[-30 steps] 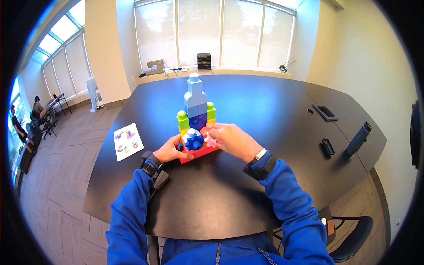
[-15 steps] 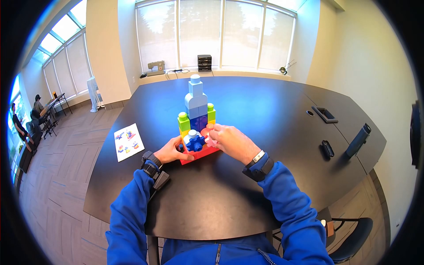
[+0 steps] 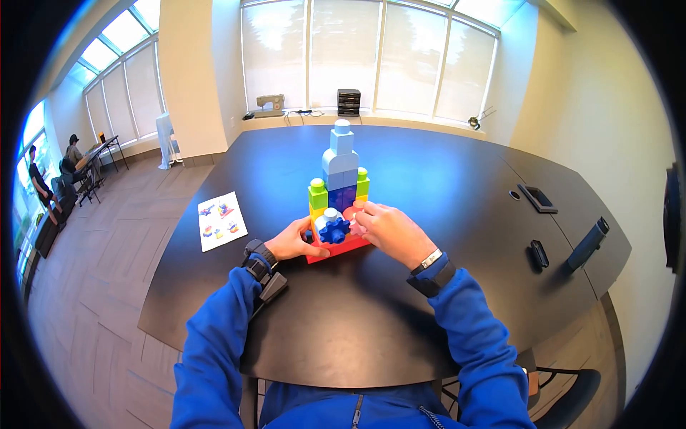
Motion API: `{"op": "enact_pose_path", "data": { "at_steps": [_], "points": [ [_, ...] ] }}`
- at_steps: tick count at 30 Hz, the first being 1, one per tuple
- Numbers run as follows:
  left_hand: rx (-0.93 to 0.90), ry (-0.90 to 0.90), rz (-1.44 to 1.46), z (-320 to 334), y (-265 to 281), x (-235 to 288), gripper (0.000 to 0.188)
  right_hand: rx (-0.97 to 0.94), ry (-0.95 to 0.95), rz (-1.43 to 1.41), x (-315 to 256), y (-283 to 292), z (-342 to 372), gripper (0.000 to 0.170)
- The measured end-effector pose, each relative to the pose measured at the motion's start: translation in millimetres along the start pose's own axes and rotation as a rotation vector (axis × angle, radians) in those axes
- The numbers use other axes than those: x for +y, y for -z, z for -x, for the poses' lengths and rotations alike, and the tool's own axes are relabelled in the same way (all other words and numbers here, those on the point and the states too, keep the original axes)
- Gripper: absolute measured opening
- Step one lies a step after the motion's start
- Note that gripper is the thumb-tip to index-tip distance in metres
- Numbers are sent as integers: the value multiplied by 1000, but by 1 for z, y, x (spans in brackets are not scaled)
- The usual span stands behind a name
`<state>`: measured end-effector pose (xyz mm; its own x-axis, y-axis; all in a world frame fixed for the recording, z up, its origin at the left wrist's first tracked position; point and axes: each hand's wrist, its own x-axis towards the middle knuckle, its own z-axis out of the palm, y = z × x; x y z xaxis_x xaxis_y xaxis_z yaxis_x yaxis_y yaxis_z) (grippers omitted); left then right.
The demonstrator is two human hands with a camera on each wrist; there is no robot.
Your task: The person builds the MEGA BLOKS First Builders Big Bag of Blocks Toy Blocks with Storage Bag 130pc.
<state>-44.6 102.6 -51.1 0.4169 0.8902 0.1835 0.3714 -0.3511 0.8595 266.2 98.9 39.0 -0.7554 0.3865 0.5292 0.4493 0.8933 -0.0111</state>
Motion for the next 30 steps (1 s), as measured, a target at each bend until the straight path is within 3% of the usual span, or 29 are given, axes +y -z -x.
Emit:
{"op": "enact_pose_path", "data": {
  "at_steps": [4, 6, 7, 9, 10, 12, 15, 19, 21, 22, 24, 28, 30],
  "points": [
    [-4, -26, 68, 1, -5, 8, 91, -24, 34, -135, -3, 17, 5, 17],
    [29, -153, 253, -1, -10, 5, 92, -2, -62, 32, -15, 23, 10, 33],
    [38, -154, 254, -1, -9, 3, 92, -5, -54, 32, -16, 22, 13, 33],
    [31, -151, 208, -3, -7, -1, 94, 129, 50, 164, -13, 16, 22, 59],
    [35, -152, 209, -2, -4, 1, 94, 127, 55, 164, -12, 14, 29, 59],
    [22, 35, -87, 1, 4, 6, 97, 35, 80, 258, -10, 10, 43, 75],
    [36, 1, -45, 2, 0, 7, 102, 56, -38, 149, -10, 2, 57, 77],
    [28, -16, -31, 5, 0, 15, 101, 87, -36, 136, -9, 1, 57, 79],
    [40, 36, 6, 7, -2, 17, 102, 123, -56, 174, -18, 6, 54, 60],
    [32, 36, 6, 5, -1, 16, 102, 124, -63, 175, -14, 8, 56, 60],
    [30, -11, -95, 3, 1, 13, 104, -298, -242, 246, -1, 13, 64, 35],
    [35, 16, -85, 4, 0, 13, 104, -220, -245, 211, 4, 11, 74, 16],
    [56, -26, -54, 1, -1, 3, 102, -32, -239, 179, 3, 10, 72, 13]
  ]
}}
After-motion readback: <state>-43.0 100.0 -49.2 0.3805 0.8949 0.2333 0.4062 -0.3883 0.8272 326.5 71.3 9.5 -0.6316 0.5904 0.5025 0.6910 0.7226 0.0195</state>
